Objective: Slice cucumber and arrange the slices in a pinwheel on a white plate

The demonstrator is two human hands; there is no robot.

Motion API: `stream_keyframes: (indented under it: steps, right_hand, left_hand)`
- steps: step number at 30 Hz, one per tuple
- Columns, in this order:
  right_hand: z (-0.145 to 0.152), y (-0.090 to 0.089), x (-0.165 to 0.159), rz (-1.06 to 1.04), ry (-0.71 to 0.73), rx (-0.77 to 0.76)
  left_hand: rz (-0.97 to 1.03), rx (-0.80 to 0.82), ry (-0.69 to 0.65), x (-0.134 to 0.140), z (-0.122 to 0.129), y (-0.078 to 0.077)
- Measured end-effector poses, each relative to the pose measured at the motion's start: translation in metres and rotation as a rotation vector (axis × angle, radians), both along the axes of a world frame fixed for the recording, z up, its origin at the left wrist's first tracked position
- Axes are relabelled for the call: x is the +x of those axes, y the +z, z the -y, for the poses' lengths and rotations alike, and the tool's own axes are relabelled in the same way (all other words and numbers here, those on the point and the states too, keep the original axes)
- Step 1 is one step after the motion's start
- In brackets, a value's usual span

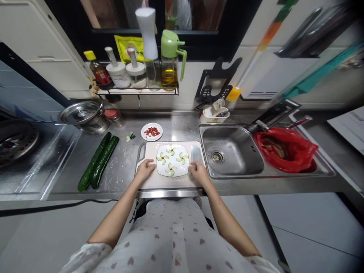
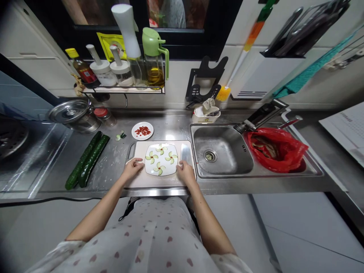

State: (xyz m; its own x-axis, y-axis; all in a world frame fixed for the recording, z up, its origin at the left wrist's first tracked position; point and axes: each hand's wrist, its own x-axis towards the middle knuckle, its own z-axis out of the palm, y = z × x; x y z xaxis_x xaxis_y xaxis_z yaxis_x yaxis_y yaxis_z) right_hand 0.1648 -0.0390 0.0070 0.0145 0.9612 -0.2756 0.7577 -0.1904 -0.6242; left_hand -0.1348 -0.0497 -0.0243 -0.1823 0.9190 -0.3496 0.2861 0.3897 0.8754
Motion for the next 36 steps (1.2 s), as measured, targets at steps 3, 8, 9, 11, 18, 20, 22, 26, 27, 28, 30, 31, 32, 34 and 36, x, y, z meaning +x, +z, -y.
stream_keyframes:
  steps: [3,8,9,11,18,20,22,26,27,28,30,31,32,34,36]
  right_hand:
    - [0.001,-0.004,-0.008,0.029,-0.003,-0.042]
    - [-0.002,-0.01,-0.018,0.078,-0.022,-0.054]
    - [-0.002,-0.012,-0.019,0.08,-0.025,-0.052]
    - [-0.003,-0.014,-0.022,0.079,-0.037,-0.051]
    - [-0.004,-0.014,-0.023,-0.042,-0.088,0.018]
    - [-0.004,-0.011,-0.021,-0.092,-0.101,0.049]
    - [-0.003,-0.007,-0.019,-0.151,-0.107,0.07]
    - [0.003,0.003,-0.017,-0.271,-0.112,0.088]
    - [0.005,0.006,-0.018,-0.297,-0.116,0.096]
    - [0.008,0.009,-0.018,-0.32,-0.122,0.102]
    - [0.013,0.014,-0.02,-0.364,-0.135,0.103]
    - [0.016,0.017,-0.02,-0.387,-0.143,0.098]
    - [0.018,0.02,-0.021,-0.417,-0.151,0.09]
    - [0.023,0.025,-0.024,-0.502,-0.182,0.071]
    - [0.026,0.029,-0.026,-0.606,-0.23,0.04]
  left_hand:
    - [-0.028,-0.041,-0.044,0.008,0.0,-0.001]
    - [-0.04,-0.07,-0.075,0.017,0.002,-0.002]
    - [-0.027,-0.068,-0.069,0.018,0.002,-0.003]
    - [0.01,-0.065,-0.045,0.021,0.003,-0.003]
    - [0.235,-0.056,0.02,0.024,0.003,0.007]
    - [0.326,-0.046,0.021,0.023,0.005,0.014]
    - [0.417,-0.052,0.016,0.021,0.009,0.023]
    - [0.54,-0.116,0.005,0.018,0.02,0.041]
    - [0.555,-0.125,-0.003,0.017,0.023,0.045]
    - [0.566,-0.127,-0.008,0.017,0.025,0.048]
    - [0.583,-0.115,-0.007,0.016,0.029,0.053]
    - [0.586,-0.107,-0.001,0.016,0.031,0.055]
    - [0.586,-0.1,0.005,0.015,0.033,0.058]
    - [0.583,-0.095,0.012,0.014,0.036,0.062]
    - [0.587,-0.094,0.015,0.013,0.04,0.065]
